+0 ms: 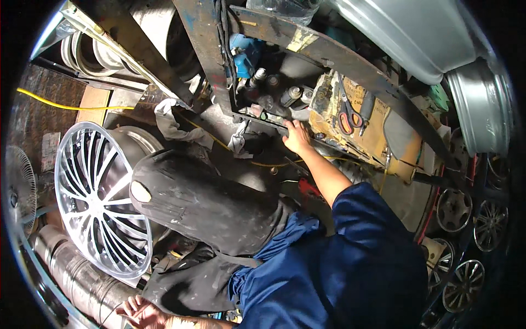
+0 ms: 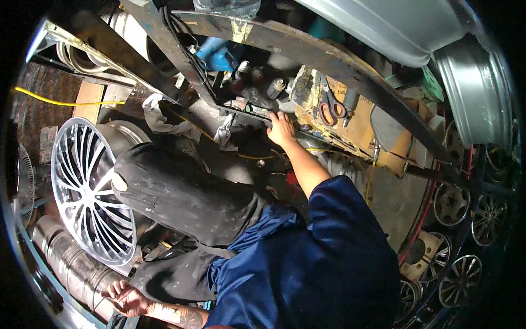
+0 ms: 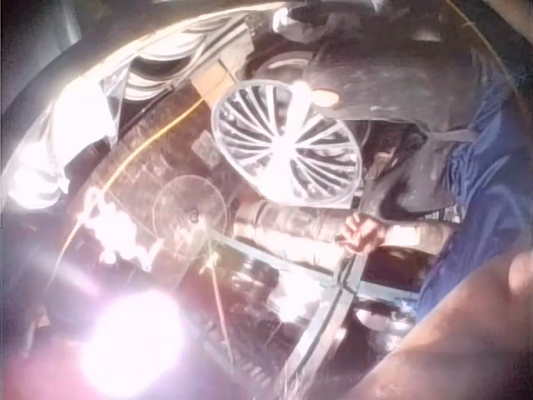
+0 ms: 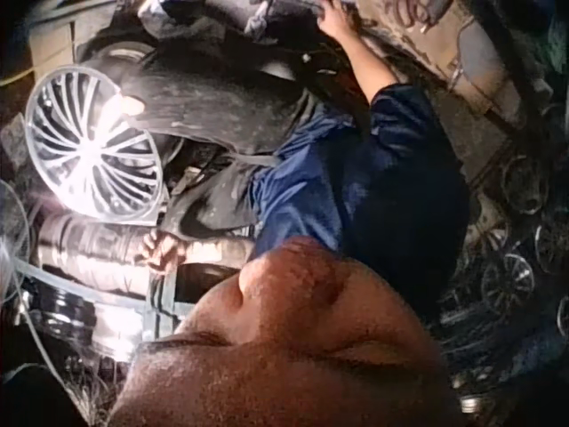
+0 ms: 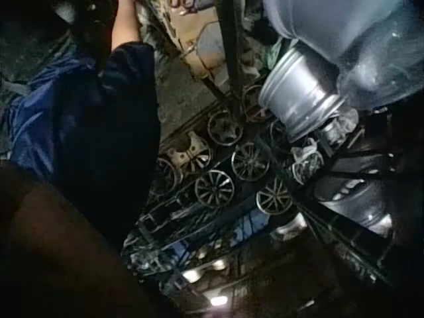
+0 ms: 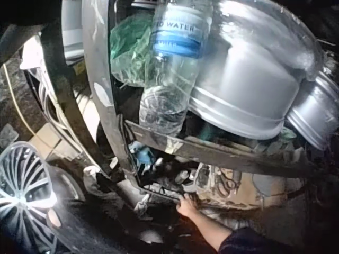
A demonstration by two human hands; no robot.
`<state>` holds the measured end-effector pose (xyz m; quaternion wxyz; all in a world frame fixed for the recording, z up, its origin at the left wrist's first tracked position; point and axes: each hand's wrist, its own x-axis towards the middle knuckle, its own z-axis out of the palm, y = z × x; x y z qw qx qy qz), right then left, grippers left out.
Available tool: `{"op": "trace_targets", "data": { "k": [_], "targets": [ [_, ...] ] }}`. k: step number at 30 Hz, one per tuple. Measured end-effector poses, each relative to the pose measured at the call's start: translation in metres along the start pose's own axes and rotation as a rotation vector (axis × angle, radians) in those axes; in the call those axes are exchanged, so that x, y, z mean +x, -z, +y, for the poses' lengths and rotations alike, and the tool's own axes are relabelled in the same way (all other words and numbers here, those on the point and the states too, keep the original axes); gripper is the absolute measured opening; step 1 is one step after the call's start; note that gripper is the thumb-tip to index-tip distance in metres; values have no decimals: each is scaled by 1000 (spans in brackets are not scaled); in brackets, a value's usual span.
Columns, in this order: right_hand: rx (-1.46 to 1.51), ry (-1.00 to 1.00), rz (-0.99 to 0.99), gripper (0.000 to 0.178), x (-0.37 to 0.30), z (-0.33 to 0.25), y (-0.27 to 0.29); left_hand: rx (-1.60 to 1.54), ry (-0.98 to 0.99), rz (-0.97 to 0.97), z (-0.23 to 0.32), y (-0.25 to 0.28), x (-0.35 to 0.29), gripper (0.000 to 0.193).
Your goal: The person positions a metal template over a wheel rim and uses a hammer to strike a series of small metal components around the outer edge by hand.
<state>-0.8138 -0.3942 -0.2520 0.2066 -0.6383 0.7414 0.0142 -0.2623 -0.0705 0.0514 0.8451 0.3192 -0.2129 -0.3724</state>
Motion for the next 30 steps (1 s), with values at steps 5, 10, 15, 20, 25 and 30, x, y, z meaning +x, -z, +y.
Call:
{"op": "trace_targets", "data": {
  "k": [5, 10, 15, 20, 25, 30],
  "targets": [
    [83, 110, 41, 46, 18, -7, -6, 63, 115, -105, -18, -6, 15, 54],
    [84, 117, 16, 42, 26, -12, -10, 148, 270, -74, -54, -16, 17, 53],
    [115, 113, -12, 40, 34, -6, -16, 182, 491, 90, -100, -28, 4, 63],
    [304, 196, -74, 39, 37, 11, -21, -12, 594, -118, -143, -56, 8, 61],
    [880, -11, 166, 24, -12, -21, 23, 209, 623, -91, -184, -118, -3, 38],
    [1302, 323, -182, 20, -140, -113, 120, 631, 661, -213, -191, -176, -6, 44]
  ]
}}
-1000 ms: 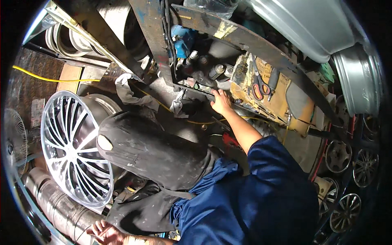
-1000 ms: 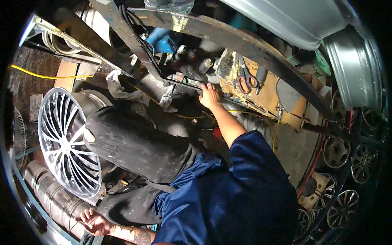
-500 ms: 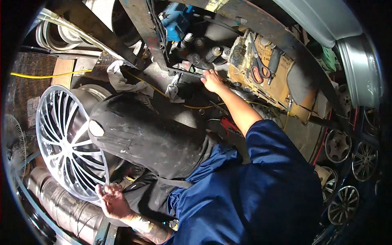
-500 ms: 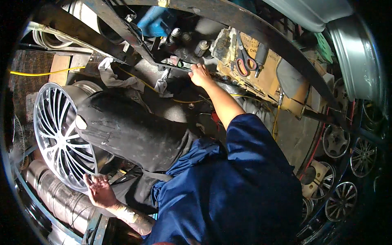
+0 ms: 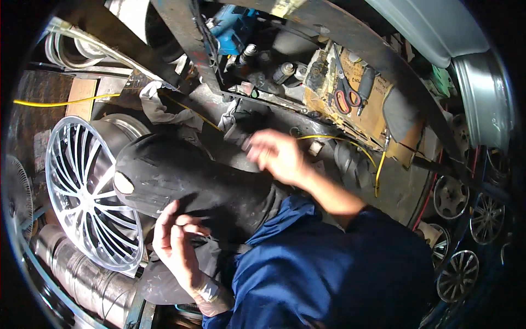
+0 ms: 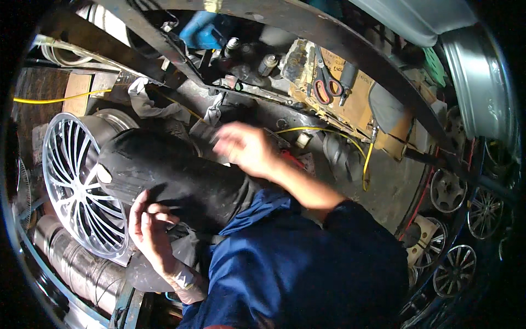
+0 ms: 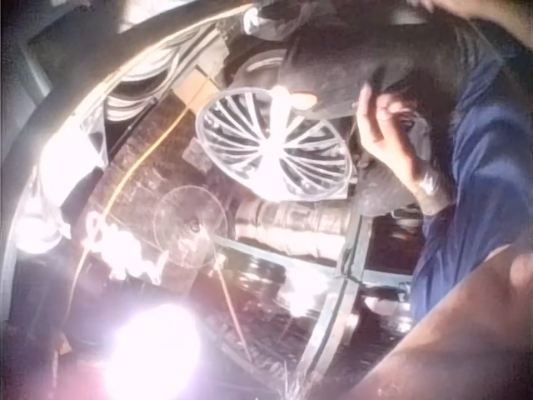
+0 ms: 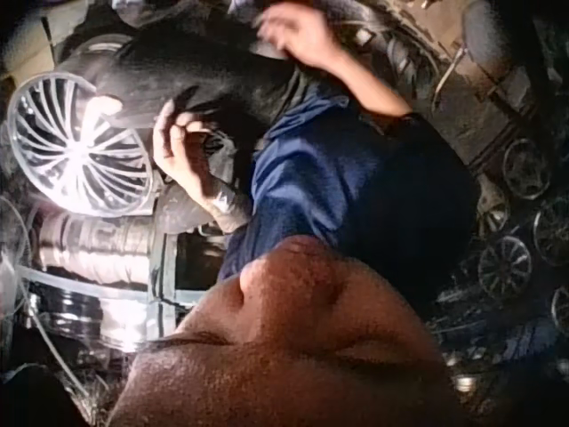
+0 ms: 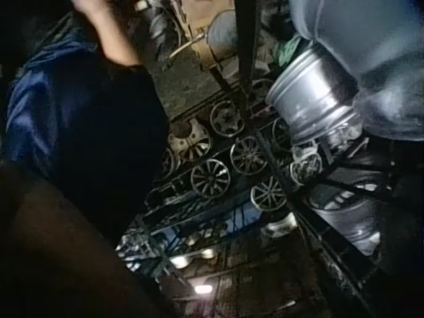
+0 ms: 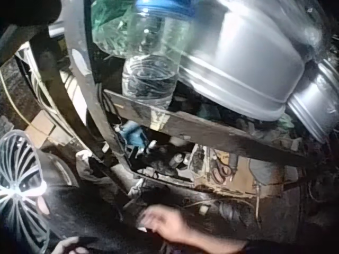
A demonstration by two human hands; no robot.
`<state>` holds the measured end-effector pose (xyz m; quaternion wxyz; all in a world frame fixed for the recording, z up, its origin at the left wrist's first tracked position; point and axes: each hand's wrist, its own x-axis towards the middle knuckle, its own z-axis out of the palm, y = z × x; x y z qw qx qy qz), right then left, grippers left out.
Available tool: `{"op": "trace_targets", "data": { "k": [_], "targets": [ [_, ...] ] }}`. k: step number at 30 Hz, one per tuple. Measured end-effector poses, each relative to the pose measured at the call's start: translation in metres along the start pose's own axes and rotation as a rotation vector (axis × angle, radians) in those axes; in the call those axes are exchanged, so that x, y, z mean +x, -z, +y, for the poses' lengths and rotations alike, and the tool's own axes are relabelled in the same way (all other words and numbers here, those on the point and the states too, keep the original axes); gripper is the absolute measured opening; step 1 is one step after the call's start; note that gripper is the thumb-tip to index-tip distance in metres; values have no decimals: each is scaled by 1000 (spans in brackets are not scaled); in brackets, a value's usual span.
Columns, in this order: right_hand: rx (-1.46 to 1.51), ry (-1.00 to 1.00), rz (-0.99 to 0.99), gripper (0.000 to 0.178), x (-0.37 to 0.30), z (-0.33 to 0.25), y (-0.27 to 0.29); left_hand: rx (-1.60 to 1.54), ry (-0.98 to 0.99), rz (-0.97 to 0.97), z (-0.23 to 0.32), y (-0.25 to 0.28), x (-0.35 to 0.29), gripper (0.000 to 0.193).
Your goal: The person positions a metal template over a wheel rim and uses a hammer to strike a series of small metal components around the outer edge by hand.
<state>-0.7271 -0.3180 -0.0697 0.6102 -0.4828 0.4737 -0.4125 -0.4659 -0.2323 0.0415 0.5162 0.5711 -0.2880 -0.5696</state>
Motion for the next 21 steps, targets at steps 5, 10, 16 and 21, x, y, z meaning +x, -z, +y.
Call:
{"op": "trace_targets", "data": {
  "k": [5, 10, 16, 21],
  "targets": [
    [-152, 518, -422, 41, -42, -90, -75, 86, -86, -53, -7, -13, -13, 86],
    [-95, 338, -268, 18, -19, -19, -30, -779, 505, 115, -46, -1, -40, 46],
    [-1141, -616, 114, 42, 22, 198, 80, -913, 672, 102, -58, 10, -63, 37],
    [-1357, -679, -174, 42, 20, 251, 100, -558, 591, -11, -38, 3, -118, 28]
  ]
}}
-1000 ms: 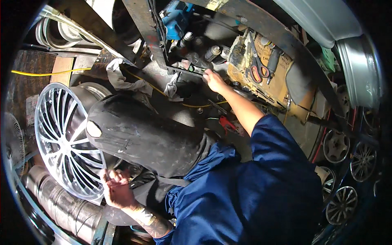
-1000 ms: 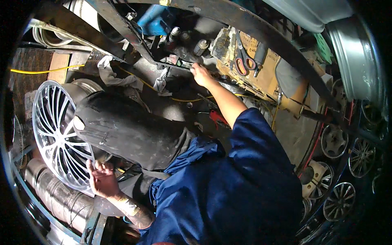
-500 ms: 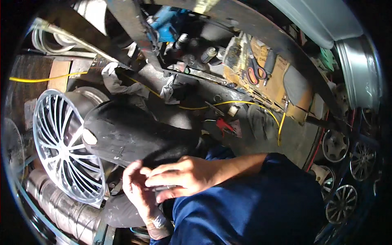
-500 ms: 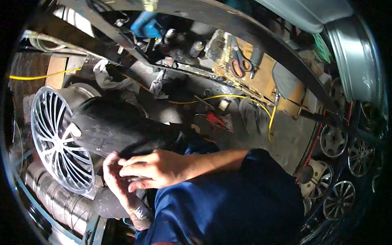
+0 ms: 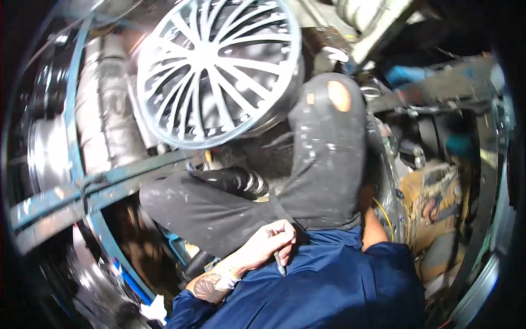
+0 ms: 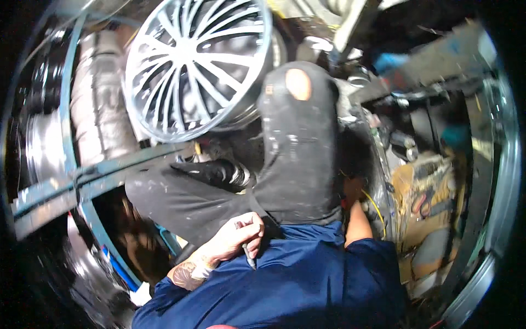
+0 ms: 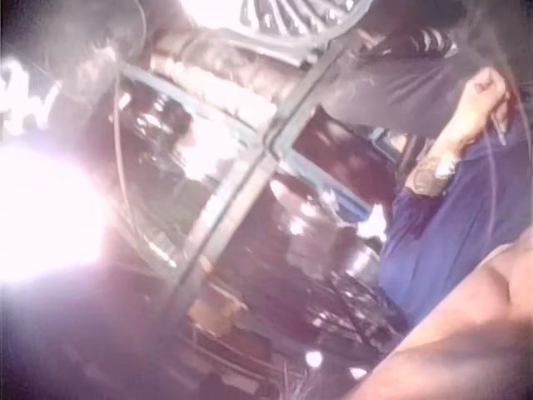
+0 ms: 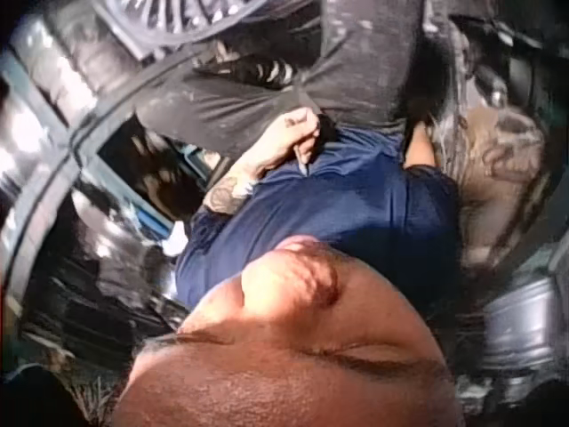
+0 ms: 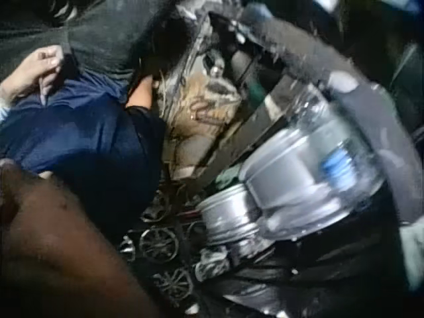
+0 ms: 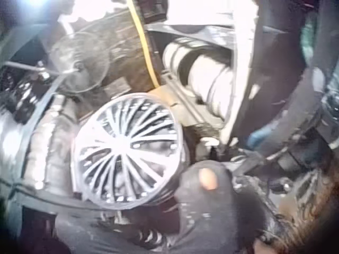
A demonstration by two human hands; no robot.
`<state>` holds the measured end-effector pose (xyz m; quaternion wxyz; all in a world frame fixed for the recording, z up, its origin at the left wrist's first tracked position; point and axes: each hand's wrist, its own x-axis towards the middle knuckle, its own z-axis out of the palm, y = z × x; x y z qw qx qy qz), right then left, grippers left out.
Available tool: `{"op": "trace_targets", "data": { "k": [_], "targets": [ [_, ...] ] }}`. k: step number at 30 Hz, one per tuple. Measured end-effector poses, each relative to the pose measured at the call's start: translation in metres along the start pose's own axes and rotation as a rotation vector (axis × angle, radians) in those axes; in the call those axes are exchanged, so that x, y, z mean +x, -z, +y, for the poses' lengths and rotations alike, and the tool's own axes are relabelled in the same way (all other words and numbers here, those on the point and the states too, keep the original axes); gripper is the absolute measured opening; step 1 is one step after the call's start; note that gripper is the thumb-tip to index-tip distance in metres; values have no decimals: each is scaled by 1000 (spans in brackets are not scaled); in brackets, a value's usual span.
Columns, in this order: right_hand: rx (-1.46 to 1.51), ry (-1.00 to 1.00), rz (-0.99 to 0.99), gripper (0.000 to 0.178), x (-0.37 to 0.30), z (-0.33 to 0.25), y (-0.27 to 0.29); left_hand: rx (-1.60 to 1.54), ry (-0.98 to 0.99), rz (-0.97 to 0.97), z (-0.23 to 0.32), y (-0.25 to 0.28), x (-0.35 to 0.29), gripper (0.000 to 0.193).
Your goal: The person positions a metal template over a wheel rim and uses a hammer to strike a series of small metal components around the outer edge by hand.
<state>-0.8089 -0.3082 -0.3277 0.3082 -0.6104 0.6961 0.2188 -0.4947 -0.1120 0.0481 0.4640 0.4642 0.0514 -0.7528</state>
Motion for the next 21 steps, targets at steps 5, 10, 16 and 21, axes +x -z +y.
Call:
{"op": "trace_targets", "data": {
  "k": [5, 10, 16, 21],
  "targets": [
    [-106, 31, -92, 43, 20, 7, 23, -53, -131, -107, -10, 7, -13, 29],
    [18, -29, -36, 38, 24, 54, 27, -151, -164, -221, 0, 26, -4, 27],
    [53, 113, -81, 38, 14, -15, -18, 298, -122, -281, 25, 37, 19, 27],
    [53, 181, -110, 37, 21, -103, -13, 385, -135, -130, 6, 41, 12, 28]
  ]
}}
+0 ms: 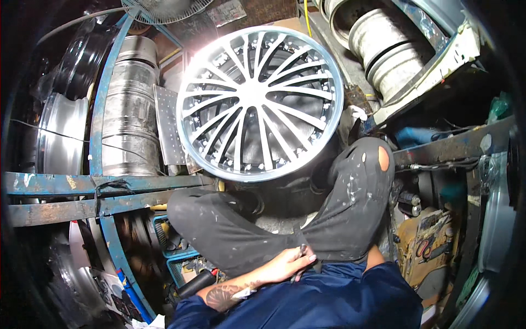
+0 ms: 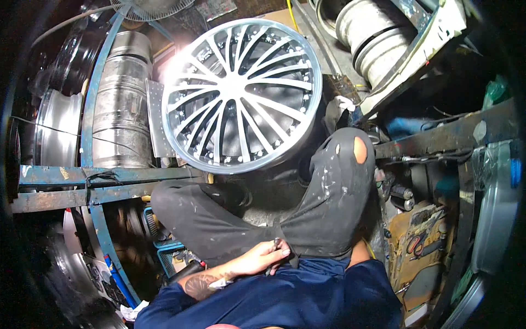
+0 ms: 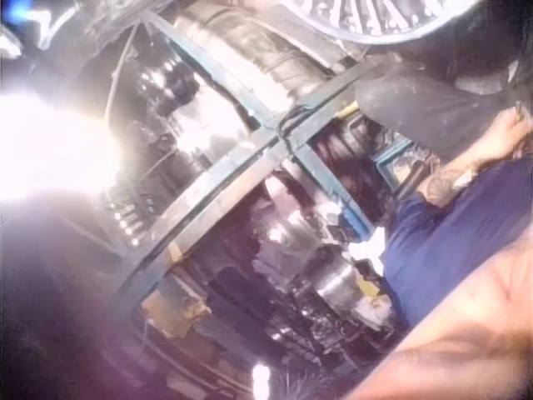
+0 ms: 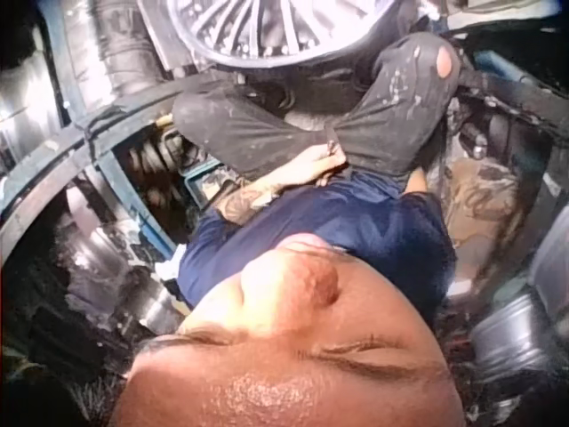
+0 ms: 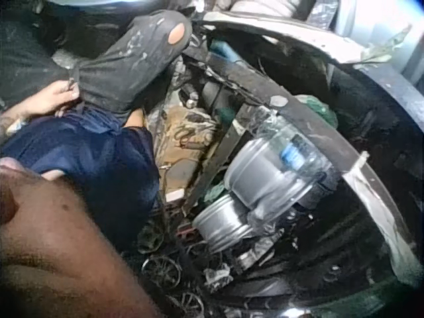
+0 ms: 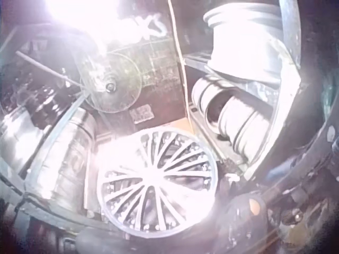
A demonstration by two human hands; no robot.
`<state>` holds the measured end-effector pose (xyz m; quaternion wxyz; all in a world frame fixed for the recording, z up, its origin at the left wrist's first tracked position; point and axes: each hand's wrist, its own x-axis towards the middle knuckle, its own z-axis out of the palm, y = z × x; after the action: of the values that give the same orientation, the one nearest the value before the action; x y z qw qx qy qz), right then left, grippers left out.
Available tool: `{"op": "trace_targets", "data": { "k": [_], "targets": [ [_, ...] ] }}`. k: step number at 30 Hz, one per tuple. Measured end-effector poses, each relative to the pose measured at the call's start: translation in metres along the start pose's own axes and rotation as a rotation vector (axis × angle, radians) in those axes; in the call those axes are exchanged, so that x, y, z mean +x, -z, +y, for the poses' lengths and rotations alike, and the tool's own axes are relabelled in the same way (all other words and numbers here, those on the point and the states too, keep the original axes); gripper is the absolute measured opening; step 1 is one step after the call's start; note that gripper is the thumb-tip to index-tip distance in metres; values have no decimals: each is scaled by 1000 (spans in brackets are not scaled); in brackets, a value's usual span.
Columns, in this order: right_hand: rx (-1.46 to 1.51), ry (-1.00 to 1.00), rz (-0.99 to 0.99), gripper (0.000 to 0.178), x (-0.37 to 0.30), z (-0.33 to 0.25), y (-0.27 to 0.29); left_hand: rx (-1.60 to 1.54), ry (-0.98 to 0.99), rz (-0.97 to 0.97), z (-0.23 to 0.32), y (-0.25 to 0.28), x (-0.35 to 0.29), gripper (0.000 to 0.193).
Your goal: The person positions a metal template over a wheel rim and uses a hammer to strike a series of small metal components around the outer edge by hand.
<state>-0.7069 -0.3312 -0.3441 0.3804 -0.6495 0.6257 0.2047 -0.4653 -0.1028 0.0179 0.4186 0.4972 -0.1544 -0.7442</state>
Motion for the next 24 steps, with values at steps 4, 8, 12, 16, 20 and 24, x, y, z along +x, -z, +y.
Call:
{"op": "trace_targets", "data": {
  "k": [4, 8, 12, 16, 20, 24],
  "targets": [
    [-29, 19, -1, 36, -7, 1, 10, -238, -122, 181, -12, -1, 3, 30],
    [-52, 38, 7, 36, -16, 37, 9, -27, -17, 181, -15, 1, 22, 36],
    [-16, 42, 44, 35, -31, 85, 13, 107, -41, 97, -7, 7, 30, 37],
    [61, 89, 136, 35, -49, 140, 24, 92, 57, -2, 3, 10, 38, 34],
    [157, 234, 287, 34, -62, 166, 30, 153, 70, -37, 7, 11, 50, 34],
    [458, 224, 561, 26, -78, 146, 55, 134, 75, -73, 5, 13, 47, 33]
  ]
}}
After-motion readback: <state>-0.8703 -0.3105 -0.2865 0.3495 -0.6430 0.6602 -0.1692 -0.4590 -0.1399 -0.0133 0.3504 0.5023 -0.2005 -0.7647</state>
